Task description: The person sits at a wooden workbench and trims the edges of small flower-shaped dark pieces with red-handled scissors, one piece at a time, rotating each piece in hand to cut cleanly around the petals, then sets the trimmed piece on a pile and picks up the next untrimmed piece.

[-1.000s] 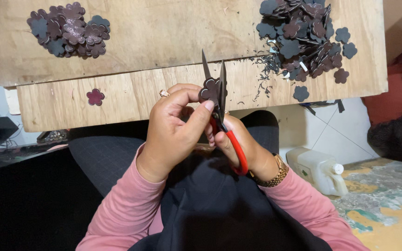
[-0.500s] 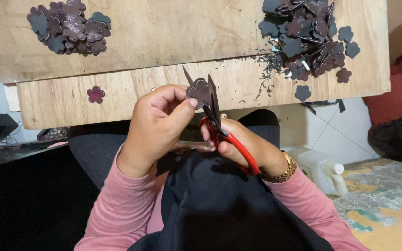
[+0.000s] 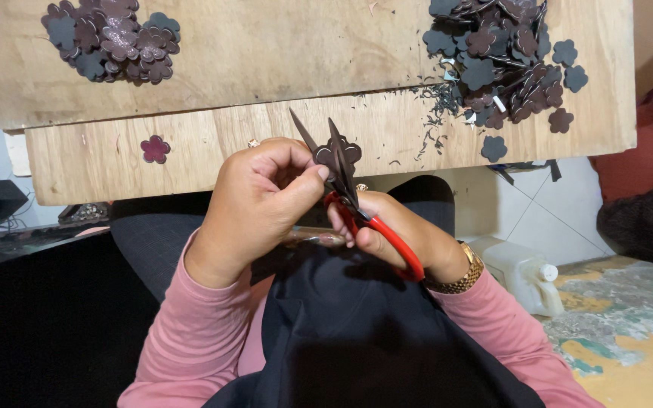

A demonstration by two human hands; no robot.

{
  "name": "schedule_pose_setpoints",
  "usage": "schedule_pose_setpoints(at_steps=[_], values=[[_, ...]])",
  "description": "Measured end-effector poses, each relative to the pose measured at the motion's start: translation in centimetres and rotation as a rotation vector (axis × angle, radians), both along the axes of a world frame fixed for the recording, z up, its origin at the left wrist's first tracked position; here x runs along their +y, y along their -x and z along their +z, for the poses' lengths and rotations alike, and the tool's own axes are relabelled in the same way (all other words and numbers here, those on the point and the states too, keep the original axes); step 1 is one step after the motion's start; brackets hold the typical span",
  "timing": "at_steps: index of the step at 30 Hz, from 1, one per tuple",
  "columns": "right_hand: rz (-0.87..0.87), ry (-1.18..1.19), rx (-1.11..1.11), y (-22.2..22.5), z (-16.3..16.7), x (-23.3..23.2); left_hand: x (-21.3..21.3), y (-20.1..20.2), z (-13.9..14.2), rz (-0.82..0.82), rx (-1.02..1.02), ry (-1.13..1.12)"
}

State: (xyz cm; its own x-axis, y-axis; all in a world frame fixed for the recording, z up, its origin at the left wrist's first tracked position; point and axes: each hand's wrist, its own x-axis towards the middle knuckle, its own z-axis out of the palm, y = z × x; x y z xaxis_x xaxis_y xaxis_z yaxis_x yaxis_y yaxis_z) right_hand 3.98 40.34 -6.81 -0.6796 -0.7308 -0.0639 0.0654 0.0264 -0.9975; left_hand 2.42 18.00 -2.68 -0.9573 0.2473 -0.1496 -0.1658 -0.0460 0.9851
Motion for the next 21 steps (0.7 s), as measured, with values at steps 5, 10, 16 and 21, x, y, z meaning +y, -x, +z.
schedule_pose_setpoints(at_steps=[5,10,16,21], values=[[-0.016,0.002,-0.037,-0.1,-0.1,0.0,-0.1,-0.2,-0.2,0.014,0.039,0.010],[-0.038,0.014,-0.050,-0.2,-0.4,-0.3,0.1,-0.3,-0.3,0.035,0.088,-0.007],[-0.070,0.035,-0.030,-0.4,-0.7,-0.7,0.4,-0.3,0.3,0.048,0.090,-0.023],[-0.097,0.059,0.089,-0.3,-1.0,-0.8,1.0,-0.3,0.8,0.013,-0.026,-0.148]])
